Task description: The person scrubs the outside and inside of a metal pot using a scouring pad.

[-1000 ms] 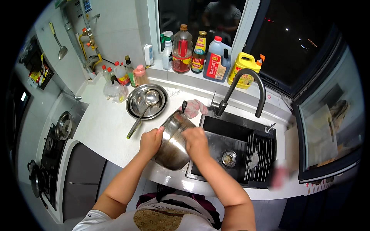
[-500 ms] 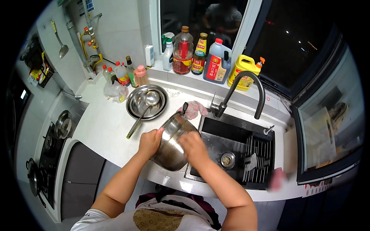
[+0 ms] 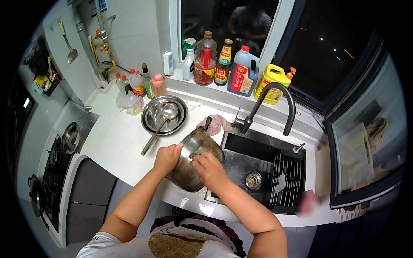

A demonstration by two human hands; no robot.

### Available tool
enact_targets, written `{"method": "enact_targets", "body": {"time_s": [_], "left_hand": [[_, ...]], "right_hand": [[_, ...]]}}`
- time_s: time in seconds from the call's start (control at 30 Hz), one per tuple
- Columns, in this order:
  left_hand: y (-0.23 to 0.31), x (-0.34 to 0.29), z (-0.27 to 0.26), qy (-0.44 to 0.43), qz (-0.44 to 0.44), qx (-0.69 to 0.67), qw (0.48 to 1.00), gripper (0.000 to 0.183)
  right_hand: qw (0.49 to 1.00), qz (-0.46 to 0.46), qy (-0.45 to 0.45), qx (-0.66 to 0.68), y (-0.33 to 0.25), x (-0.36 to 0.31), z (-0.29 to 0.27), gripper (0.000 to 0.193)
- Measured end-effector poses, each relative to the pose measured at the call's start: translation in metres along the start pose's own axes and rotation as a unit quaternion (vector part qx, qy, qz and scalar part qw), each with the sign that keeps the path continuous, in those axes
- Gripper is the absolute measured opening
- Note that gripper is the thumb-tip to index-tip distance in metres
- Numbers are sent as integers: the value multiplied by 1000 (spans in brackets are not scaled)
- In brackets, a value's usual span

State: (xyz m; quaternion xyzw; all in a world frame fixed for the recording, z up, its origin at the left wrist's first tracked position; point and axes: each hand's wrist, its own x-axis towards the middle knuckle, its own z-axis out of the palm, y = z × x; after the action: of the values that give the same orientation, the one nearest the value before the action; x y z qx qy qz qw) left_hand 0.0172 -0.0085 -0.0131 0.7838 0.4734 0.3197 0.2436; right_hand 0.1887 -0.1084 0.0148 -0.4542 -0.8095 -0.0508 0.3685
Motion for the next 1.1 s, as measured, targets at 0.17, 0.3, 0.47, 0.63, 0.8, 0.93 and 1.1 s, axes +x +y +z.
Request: {"method": "enact_targets", "body": {"time_s": [0.17, 0.3, 0.47, 0.63, 0.8, 0.93, 1.1], "left_hand": [[7, 2, 0, -3, -2, -16, 1000, 51], [-2, -1, -2, 6, 6, -15, 1000, 50], [1, -3, -1, 10, 24, -31, 999, 51], [-10, -5, -2, 18, 38, -22, 999, 50], [-4, -3, -4, 7, 21, -27, 999, 50], [-10, -3, -7, -16, 13, -36, 999, 50], [-8, -5, -8, -14, 11, -38, 999, 51]], "right_hand": [[989, 113, 100, 1, 33, -2, 10, 29], [998, 42, 26, 43, -12, -3, 12, 22], [980, 142, 141, 10, 35, -5, 13, 26], [995, 55, 80, 32, 0, -12, 10, 23], [989, 94, 111, -20, 17, -11, 6, 19], [995, 58, 82, 15, 11, -12, 13, 25], [993, 89, 66, -30, 10, -7, 4, 29]]}}
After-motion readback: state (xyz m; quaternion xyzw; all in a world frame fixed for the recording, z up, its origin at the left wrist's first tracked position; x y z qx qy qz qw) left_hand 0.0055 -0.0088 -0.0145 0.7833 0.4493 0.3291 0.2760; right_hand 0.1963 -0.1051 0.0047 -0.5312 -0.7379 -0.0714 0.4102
